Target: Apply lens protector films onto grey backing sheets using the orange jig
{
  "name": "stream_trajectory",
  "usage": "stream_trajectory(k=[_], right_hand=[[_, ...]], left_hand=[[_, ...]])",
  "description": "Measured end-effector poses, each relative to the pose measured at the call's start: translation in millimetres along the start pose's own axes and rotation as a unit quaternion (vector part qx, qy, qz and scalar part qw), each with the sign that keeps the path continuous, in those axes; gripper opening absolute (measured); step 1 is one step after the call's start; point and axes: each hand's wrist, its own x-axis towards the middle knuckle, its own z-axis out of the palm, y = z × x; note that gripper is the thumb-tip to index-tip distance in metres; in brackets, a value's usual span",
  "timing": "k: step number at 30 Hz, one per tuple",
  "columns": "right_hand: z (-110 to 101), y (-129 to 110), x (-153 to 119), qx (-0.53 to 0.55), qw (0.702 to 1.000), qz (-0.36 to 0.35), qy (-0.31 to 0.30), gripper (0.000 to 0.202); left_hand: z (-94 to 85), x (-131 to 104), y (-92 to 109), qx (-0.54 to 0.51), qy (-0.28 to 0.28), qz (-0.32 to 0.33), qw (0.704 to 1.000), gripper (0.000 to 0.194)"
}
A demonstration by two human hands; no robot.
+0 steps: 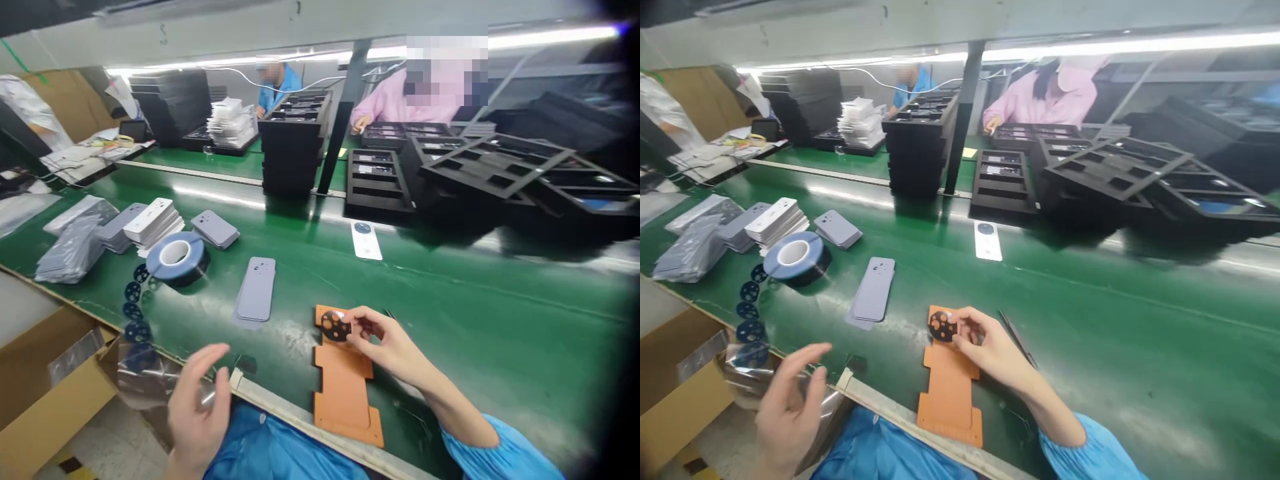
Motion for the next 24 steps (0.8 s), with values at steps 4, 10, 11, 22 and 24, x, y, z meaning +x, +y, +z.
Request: stream_trajectory(k=[4, 10, 11, 22, 24], right_hand=[[-9, 12, -9, 0.038, 0.999, 0.016, -0.008, 0.036], [-4, 27, -9, 0.037, 0.998, 0.052, 0.028, 0.022], [-2, 29, -9, 0.028, 0.998, 0.055, 0.035, 0.020], [7, 22, -5, -0.042, 0.995, 0.031, 0.083, 0.027], [9, 24, -5, -0.049, 0.994, 0.027, 0.093, 0.029]], left_hand=[[68.8, 7, 18, -0.108, -0.242, -0.113, 0.958, 0.015], [146.4, 35, 22, -0.174, -0.357, -0.221, 0.891, 0.017], [153.4, 38, 21, -0.178, -0.364, -0.224, 0.886, 0.014], [169.7, 46, 16, -0.183, -0.405, -0.219, 0.868, 0.019], [169.8, 45, 17, -0.178, -0.404, -0.217, 0.871, 0.017]])
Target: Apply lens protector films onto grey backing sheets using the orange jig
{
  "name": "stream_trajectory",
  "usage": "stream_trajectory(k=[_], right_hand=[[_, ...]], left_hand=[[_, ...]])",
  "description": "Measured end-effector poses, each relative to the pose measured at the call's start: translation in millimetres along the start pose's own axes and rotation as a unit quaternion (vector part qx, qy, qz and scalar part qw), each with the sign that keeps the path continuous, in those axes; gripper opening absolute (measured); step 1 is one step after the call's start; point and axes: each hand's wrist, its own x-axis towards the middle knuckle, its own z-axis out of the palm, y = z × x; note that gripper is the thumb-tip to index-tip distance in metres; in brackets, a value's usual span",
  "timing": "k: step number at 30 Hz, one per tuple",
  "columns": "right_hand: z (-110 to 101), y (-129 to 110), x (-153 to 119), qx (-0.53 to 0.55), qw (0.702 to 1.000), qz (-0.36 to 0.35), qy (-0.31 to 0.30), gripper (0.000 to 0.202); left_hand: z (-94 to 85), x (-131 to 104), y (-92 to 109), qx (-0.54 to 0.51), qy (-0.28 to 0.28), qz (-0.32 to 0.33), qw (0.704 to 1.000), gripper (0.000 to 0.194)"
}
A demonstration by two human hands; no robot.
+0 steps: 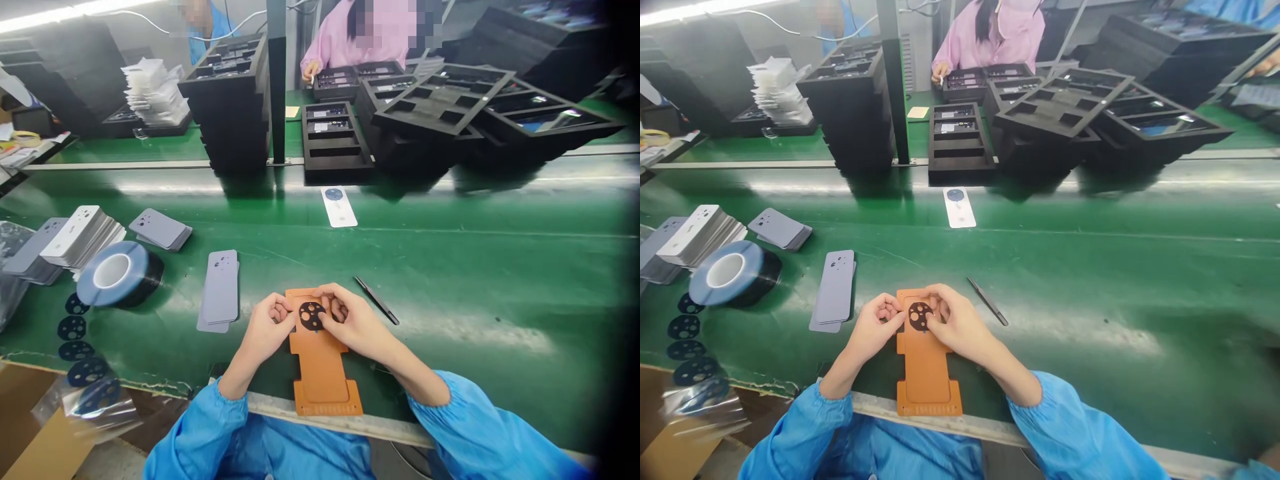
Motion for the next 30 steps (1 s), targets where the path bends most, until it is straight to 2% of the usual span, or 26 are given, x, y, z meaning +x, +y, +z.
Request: stream_trajectory(k=[7, 19, 30], right_hand=[[3.4, 1.8, -1.9, -0.025, 0.999, -0.013, 0.022, 0.032], [5.7, 5.3, -1.7, -0.039, 0.999, -0.011, 0.022, 0.033], [6.3, 6.6, -2.7, -0.052, 0.998, -0.024, 0.031, 0.031]], left_hand=[[3.8, -0.6, -1.0, 0.019, 0.011, -0.005, 1.000, 0.016], [9.0, -2.7, -3.0, 0.071, 0.042, 0.011, 0.997, 0.014], [8.6, -4.5, -1.7, 0.050, 0.038, 0.010, 0.998, 0.013]])
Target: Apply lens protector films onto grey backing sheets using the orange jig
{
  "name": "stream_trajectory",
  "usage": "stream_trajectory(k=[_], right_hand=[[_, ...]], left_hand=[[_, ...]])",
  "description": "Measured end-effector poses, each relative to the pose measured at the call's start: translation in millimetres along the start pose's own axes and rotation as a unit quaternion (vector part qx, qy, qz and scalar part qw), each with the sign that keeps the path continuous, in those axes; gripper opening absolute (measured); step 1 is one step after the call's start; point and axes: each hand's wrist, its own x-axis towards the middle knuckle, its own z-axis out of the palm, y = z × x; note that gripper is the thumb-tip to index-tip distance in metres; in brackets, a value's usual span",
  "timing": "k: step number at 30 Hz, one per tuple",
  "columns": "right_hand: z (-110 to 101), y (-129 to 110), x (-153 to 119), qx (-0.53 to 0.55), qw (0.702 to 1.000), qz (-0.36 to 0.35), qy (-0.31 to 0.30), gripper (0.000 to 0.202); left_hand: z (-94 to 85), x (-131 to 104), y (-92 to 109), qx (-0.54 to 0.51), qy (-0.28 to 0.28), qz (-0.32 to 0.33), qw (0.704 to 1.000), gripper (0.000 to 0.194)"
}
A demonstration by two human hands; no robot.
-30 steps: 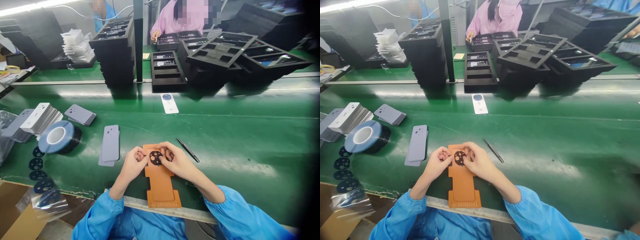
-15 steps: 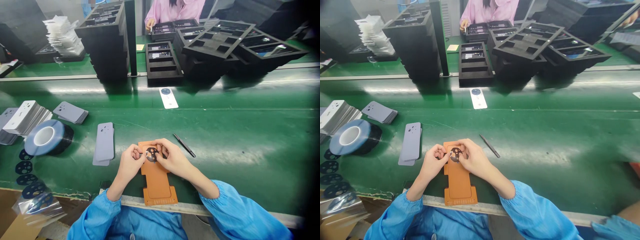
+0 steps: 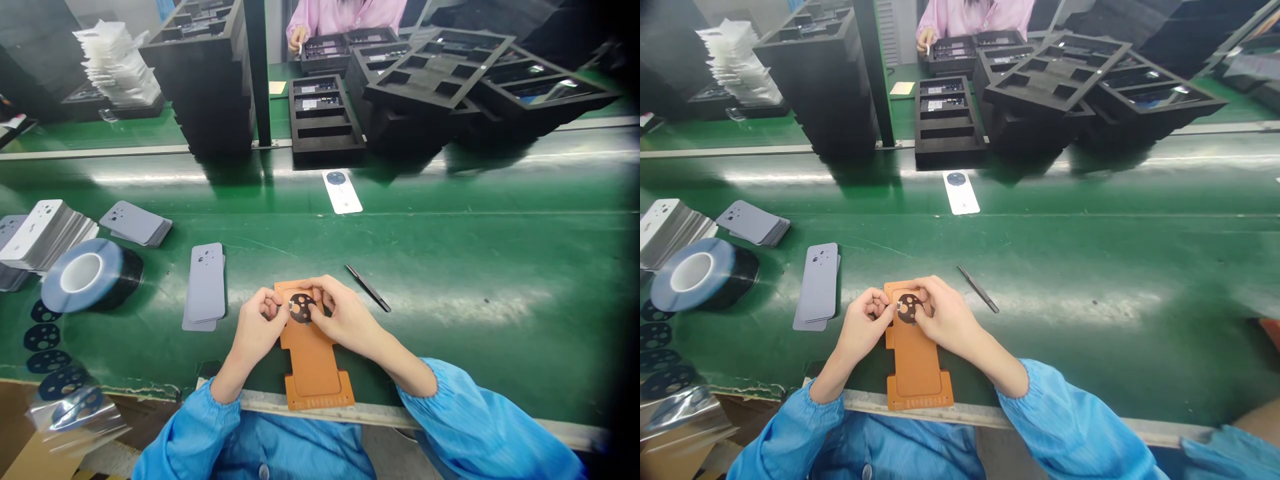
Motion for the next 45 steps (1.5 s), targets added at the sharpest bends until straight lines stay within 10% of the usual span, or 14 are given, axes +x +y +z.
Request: stream_trajectory(k=[45], right_hand=[[-29, 24, 9, 0.131, 0.981, 0.113, -0.093, 0.042]], left_hand=[[-2.8, -6, -2, 0.092, 0.046, 0.068, 0.992, 0.006]])
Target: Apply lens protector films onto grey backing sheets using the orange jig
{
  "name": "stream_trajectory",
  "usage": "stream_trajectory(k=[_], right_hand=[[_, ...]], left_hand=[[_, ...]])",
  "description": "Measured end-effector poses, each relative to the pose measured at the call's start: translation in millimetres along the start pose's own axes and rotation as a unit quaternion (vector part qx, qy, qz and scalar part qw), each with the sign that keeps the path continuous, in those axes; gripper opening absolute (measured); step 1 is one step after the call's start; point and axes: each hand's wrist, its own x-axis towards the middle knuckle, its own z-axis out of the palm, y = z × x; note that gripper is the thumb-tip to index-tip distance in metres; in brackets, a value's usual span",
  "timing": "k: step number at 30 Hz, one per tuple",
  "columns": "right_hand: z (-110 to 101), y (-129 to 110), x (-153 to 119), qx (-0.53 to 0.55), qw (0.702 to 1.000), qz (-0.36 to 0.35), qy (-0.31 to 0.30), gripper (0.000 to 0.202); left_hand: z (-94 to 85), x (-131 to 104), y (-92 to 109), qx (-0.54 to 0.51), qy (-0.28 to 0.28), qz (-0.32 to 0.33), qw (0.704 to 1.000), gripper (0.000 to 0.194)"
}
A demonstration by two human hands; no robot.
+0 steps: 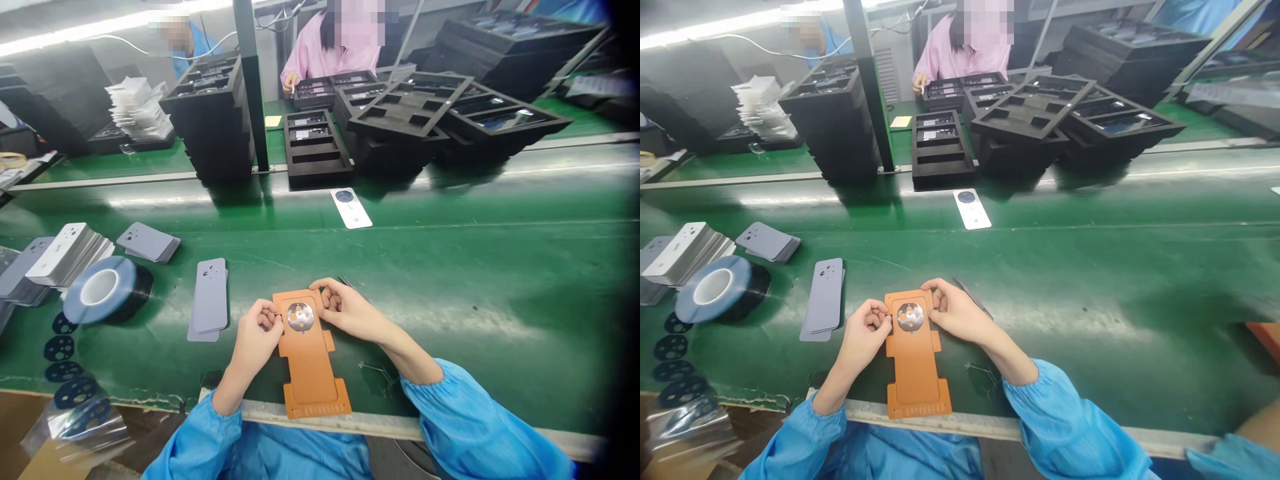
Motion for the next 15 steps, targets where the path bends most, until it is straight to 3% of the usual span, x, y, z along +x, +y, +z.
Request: stream_trajectory(k=[3, 6, 8, 10, 12, 15], right_hand=[[-1, 0, 0, 0.009, 1.000, 0.003, -0.003, 0.044], [-2, -1, 0, 0.008, 1.000, 0.001, -0.001, 0.044], [-2, -2, 0, 0.007, 1.000, 0.000, 0.002, 0.043], [-2, -1, 0, 0.008, 1.000, 0.001, 0.004, 0.041], [-2, 1, 1, 0.005, 1.000, 0.001, 0.006, 0.039], [-3, 3, 3, 0.002, 1.000, -0.006, 0.010, 0.037]], left_hand=[[-23.3, -8, -6, 0.065, 0.074, 0.054, 0.994, 0.012], [-53.9, -21, -21, 0.261, 0.172, 0.156, 0.937, 0.037], [-70.3, -31, -36, 0.366, 0.179, 0.172, 0.897, 0.052], [-79.8, -42, -49, 0.415, 0.164, 0.188, 0.875, 0.049], [-82.7, -52, -56, 0.427, 0.163, 0.222, 0.861, 0.041], [-81.6, -60, -54, 0.401, 0.204, 0.274, 0.850, 0.036]])
